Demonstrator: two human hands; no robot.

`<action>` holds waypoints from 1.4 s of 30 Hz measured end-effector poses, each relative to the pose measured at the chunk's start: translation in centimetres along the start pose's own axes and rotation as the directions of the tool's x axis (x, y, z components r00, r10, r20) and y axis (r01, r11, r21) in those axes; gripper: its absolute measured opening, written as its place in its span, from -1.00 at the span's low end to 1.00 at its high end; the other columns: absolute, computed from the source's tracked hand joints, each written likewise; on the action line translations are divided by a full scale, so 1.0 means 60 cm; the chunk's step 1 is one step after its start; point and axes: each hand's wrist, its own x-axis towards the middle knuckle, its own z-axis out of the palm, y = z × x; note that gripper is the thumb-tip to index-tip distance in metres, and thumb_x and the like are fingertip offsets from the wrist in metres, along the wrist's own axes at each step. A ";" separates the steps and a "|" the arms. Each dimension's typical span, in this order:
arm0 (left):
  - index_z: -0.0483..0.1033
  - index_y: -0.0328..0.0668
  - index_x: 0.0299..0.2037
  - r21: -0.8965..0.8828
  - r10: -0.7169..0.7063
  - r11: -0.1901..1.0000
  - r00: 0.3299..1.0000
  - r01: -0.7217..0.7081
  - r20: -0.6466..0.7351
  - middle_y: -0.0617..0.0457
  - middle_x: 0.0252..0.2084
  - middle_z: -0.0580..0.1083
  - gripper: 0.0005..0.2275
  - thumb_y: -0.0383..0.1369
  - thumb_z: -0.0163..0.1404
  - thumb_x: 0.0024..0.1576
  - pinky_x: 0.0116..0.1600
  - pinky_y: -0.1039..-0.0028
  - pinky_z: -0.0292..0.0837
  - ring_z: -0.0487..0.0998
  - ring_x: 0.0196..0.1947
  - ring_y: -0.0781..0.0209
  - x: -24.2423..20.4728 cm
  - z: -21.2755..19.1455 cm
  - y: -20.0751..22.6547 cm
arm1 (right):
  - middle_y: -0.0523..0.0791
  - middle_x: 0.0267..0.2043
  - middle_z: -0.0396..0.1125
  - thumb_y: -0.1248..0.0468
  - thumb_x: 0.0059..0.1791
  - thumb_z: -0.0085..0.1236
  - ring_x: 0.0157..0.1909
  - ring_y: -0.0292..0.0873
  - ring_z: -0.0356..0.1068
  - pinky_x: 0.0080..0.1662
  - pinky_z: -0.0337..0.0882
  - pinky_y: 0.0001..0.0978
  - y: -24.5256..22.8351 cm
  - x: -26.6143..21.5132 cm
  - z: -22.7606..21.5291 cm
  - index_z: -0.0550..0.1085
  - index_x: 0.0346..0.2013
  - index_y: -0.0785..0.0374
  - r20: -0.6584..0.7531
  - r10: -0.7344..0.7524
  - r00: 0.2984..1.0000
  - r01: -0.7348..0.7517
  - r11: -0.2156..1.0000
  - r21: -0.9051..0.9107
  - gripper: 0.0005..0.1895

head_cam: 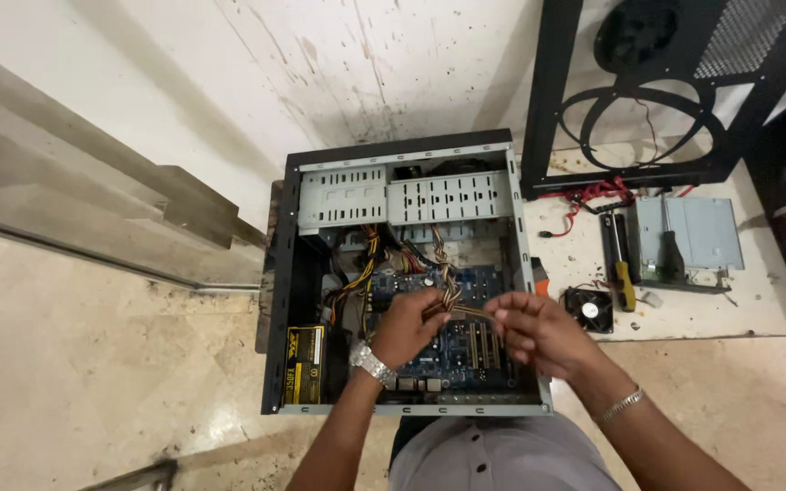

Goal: The person works inside an open computer case, handling and connecting various internal cables to the motherboard. They use a screwdriver to tighten screws on the motherboard and organize the wiring within the chassis.

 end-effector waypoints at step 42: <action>0.79 -0.30 -0.13 -0.864 -0.364 0.328 0.895 0.382 0.257 -0.03 -0.23 0.74 -0.90 -0.50 0.33 0.19 -0.15 0.37 0.63 0.73 -0.27 0.16 -0.030 -0.007 -0.032 | 0.03 -0.25 0.51 0.13 0.09 0.37 -0.31 0.09 0.52 -0.29 0.46 -0.03 0.233 -0.061 0.217 0.39 0.57 0.03 0.002 -0.622 0.783 0.047 0.056 -0.997 -0.27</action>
